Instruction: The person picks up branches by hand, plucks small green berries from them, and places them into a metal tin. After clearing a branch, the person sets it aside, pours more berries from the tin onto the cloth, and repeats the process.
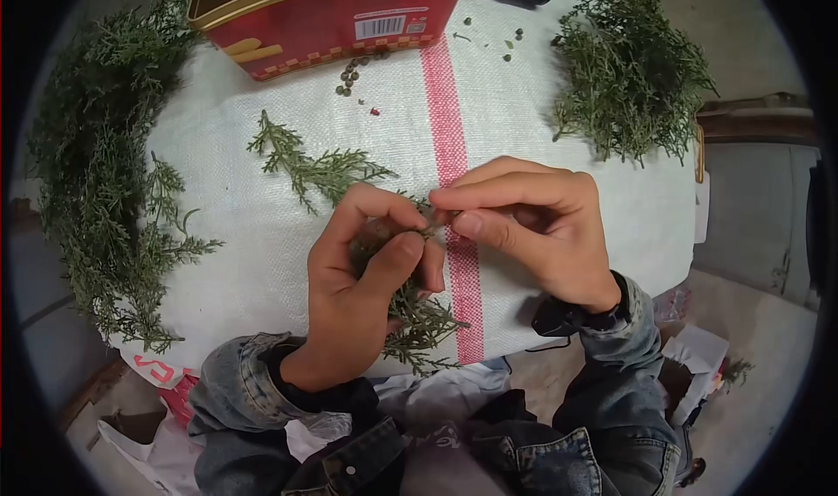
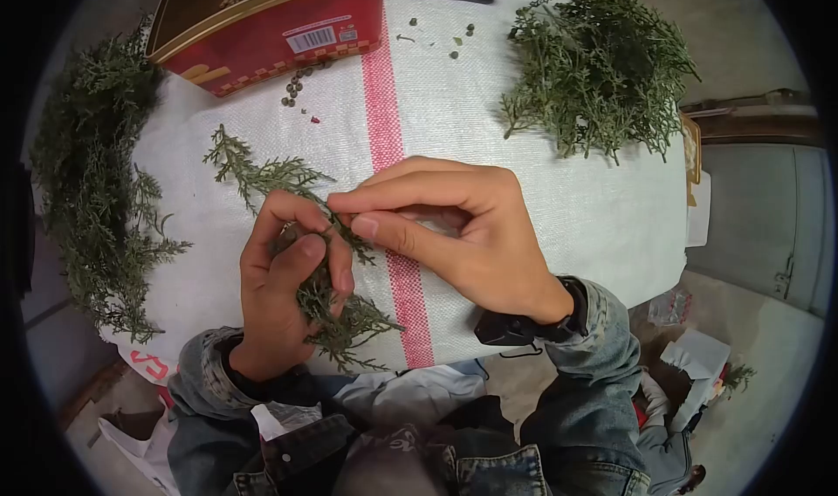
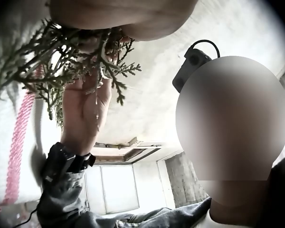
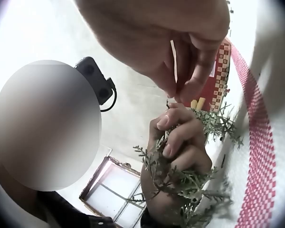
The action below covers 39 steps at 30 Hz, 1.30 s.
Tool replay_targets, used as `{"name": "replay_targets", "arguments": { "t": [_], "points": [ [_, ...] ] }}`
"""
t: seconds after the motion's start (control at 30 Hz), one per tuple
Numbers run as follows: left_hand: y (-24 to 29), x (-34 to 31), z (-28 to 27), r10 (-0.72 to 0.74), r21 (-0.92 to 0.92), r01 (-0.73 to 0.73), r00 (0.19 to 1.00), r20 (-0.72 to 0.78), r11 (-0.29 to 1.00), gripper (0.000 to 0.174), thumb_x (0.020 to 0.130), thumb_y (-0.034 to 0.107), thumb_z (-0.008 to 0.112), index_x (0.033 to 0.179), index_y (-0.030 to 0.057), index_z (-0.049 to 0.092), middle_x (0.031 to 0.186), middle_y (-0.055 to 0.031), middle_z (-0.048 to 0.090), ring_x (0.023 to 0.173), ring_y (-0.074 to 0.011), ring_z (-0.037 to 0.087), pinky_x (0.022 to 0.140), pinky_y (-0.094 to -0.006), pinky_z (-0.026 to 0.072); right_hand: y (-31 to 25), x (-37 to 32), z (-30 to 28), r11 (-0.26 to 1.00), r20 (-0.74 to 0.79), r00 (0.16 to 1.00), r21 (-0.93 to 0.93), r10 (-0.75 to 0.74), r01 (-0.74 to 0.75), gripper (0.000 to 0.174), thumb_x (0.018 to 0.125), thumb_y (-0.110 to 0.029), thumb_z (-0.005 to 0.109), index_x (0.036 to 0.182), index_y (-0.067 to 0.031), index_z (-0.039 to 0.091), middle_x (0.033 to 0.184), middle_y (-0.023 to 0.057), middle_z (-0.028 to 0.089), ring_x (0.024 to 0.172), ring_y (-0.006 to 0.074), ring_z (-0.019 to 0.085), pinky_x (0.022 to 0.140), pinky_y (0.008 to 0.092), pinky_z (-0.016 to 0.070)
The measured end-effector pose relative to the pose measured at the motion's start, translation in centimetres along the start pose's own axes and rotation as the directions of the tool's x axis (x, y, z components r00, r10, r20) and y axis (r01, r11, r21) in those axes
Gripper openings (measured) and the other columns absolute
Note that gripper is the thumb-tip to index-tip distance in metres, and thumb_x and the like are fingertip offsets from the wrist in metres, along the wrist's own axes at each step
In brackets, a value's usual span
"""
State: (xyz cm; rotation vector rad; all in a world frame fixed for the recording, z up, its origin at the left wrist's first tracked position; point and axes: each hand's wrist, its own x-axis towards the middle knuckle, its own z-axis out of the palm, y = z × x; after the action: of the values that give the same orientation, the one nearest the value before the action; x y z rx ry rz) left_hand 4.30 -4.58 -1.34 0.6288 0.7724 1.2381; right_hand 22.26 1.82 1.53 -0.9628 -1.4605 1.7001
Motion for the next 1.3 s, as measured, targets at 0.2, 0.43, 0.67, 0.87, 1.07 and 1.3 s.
{"name": "replay_targets", "arguments": {
  "t": [0.2, 0.43, 0.67, 0.87, 1.07, 1.3],
  "points": [
    [0.2, -0.1, 0.1, -0.055, -0.003, 0.055, 0.995, -0.084, 0.998, 0.005, 0.098, 0.002, 0.050, 0.103, 0.0015, 0.049, 0.076, -0.0068, 0.059, 0.067, -0.0096, 0.054, 0.062, -0.0229, 0.0439, 0.0, -0.6, 0.5, 0.994, -0.020, 0.999, 0.102, 0.044, -0.041, 0.024, 0.081, 0.012, 0.070, 0.105, 0.0083, 0.068, 0.099, 0.0177, 0.069, 0.089, 0.0183, 0.068, 0.081, 0.0271, 0.0550],
    [-0.7, -0.2, 0.6, 0.144, -0.030, -0.145, 0.988, -0.054, 0.989, 0.009, 0.096, -0.003, 0.053, 0.103, -0.0002, 0.050, 0.079, -0.0071, 0.059, 0.069, -0.0095, 0.055, 0.064, -0.0237, 0.0453, 1.0, -0.5, 0.5, 0.988, 0.045, 0.997, 0.147, -0.061, 0.054, 0.025, 0.082, 0.011, 0.070, 0.107, 0.0095, 0.067, 0.098, 0.0174, 0.070, 0.088, 0.0170, 0.070, 0.079, 0.0255, 0.0572],
    [-0.9, -0.4, 0.5, 0.207, 0.044, -0.205, 0.976, -0.066, 0.978, 0.010, 0.095, -0.004, 0.055, 0.104, -0.0005, 0.052, 0.083, -0.0066, 0.060, 0.071, -0.0085, 0.055, 0.065, -0.0234, 0.0461, 1.5, -0.9, 0.8, 0.977, -0.034, 0.998, 0.207, 0.062, -0.053, 0.024, 0.084, 0.010, 0.068, 0.107, 0.0103, 0.066, 0.099, 0.0188, 0.070, 0.088, 0.0179, 0.070, 0.079, 0.0256, 0.0588],
    [-1.0, -0.5, 0.9, 0.247, 0.113, -0.236, 0.964, -0.101, 0.965, 0.010, 0.093, -0.005, 0.057, 0.101, -0.0003, 0.053, 0.083, -0.0055, 0.060, 0.071, -0.0070, 0.055, 0.064, -0.0222, 0.0457, 1.7, -0.9, 0.8, 0.975, -0.018, 1.000, 0.221, 0.016, -0.011, 0.024, 0.083, 0.012, 0.068, 0.106, 0.0106, 0.066, 0.102, 0.0198, 0.069, 0.091, 0.0201, 0.070, 0.083, 0.0269, 0.0592],
    [-1.0, -0.4, 0.9, 0.213, 0.027, -0.211, 0.971, -0.108, 0.977, 0.009, 0.093, -0.005, 0.057, 0.100, -0.0001, 0.053, 0.082, -0.0054, 0.060, 0.070, -0.0064, 0.055, 0.064, -0.0217, 0.0452, 1.6, -0.8, 1.1, 0.975, -0.006, 1.000, 0.221, -0.004, 0.005, 0.024, 0.078, 0.016, 0.069, 0.101, 0.0092, 0.067, 0.105, 0.0194, 0.065, 0.092, 0.0210, 0.068, 0.084, 0.0293, 0.0579],
    [-1.0, -0.3, 0.7, 0.228, 0.045, -0.224, 0.968, -0.105, 0.973, 0.010, 0.093, -0.006, 0.057, 0.100, 0.0003, 0.053, 0.083, -0.0051, 0.060, 0.069, -0.0060, 0.054, 0.063, -0.0212, 0.0448, 1.9, -0.8, 1.0, 0.972, -0.009, 1.000, 0.235, 0.011, -0.009, 0.024, 0.078, 0.017, 0.069, 0.101, 0.0089, 0.067, 0.107, 0.0193, 0.064, 0.092, 0.0210, 0.068, 0.084, 0.0292, 0.0579]
  ]
}}
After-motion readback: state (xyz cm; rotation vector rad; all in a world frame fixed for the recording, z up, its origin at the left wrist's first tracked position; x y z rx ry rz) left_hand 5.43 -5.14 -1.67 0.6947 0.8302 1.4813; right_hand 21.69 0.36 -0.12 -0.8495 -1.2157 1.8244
